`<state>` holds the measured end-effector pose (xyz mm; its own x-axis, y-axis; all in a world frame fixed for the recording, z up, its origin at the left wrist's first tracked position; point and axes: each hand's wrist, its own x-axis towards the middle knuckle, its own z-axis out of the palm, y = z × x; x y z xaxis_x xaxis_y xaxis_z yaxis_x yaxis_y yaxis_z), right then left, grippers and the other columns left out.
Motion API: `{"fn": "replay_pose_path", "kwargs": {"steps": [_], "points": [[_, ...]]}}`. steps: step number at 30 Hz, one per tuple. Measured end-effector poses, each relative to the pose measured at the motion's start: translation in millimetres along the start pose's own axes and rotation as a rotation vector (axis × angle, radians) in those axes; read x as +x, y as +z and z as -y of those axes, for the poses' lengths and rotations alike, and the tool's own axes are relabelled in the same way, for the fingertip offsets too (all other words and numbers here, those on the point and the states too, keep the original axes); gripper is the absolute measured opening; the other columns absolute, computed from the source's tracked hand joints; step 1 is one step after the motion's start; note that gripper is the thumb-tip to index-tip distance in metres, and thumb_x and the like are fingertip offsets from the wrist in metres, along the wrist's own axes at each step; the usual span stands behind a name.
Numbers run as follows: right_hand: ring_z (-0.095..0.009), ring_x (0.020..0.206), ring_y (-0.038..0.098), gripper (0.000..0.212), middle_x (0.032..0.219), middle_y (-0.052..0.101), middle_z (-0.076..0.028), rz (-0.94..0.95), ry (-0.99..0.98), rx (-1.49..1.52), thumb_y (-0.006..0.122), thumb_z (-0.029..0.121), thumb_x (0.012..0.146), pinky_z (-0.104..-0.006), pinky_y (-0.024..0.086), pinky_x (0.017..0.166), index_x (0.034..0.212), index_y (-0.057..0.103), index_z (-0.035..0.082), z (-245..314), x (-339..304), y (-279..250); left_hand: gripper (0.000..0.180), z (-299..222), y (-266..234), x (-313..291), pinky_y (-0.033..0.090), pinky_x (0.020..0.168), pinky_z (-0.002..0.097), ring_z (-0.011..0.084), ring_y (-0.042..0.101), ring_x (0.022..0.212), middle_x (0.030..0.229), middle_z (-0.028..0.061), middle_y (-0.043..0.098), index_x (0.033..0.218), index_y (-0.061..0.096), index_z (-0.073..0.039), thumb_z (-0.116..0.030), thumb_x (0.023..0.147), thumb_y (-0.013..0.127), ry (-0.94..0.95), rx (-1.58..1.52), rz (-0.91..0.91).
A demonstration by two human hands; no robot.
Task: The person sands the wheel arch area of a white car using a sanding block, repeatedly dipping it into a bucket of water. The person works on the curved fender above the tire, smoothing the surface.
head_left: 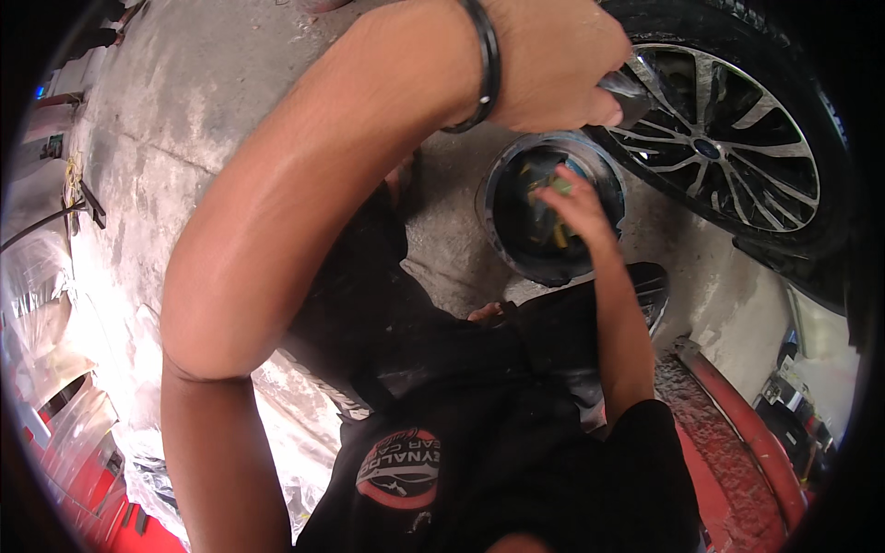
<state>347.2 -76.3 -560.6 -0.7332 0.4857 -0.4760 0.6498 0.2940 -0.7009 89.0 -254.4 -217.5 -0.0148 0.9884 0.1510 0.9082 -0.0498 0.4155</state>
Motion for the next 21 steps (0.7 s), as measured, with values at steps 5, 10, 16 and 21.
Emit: {"fn": "replay_pose_path", "kwargs": {"steps": [5,10,16,21], "points": [[-0.043,0.125,0.068,0.067,0.138,0.069,-0.023,0.466,-0.091,-0.749,0.08,0.048,0.087,-0.0478,0.053,0.11,0.142,0.067,0.012,64,-35,23,0.034,10,-8,-7,0.06,0.084,0.0525,0.0462,0.074,0.093,0.089,0.0294,0.074,0.098,0.071,0.006,-0.028,0.096,0.068,-0.067,-0.008,0.093],[-0.045,0.129,0.065,0.073,0.132,0.071,-0.027,0.721,0.127,-0.531,0.073,0.061,0.091,-0.0464,0.048,0.115,0.14,0.071,0.007,74,-12,3,0.032,1,-17,-22,0.06,0.082,0.0518,0.0458,0.074,0.091,0.087,0.028,0.074,0.099,0.069,0.005,-0.027,0.097,0.069,-0.044,-0.054,0.054],[-0.038,0.135,0.064,0.052,0.141,0.07,-0.02,0.235,-0.021,-0.716,0.07,0.045,0.098,-0.0478,0.05,0.113,0.137,0.073,0.01,20,40,34,0.032,-2,-18,-19,0.06,0.084,0.0512,0.0459,0.074,0.092,0.088,0.0267,0.074,0.1,0.069,0.005,-0.027,0.098,0.068,-0.066,-0.11,0.125],[-0.03,0.134,0.067,0.049,0.15,0.066,-0.015,0.157,0.176,-0.769,0.073,0.029,0.098,-0.0491,0.054,0.112,0.143,0.068,0.011,22,55,80,0.037,7,24,-11,0.062,0.089,0.0483,0.0378,0.078,0.098,0.097,0.0193,0.079,0.105,0.08,-0.005,-0.041,0.097,0.071,-0.054,-0.001,0.029]]}}
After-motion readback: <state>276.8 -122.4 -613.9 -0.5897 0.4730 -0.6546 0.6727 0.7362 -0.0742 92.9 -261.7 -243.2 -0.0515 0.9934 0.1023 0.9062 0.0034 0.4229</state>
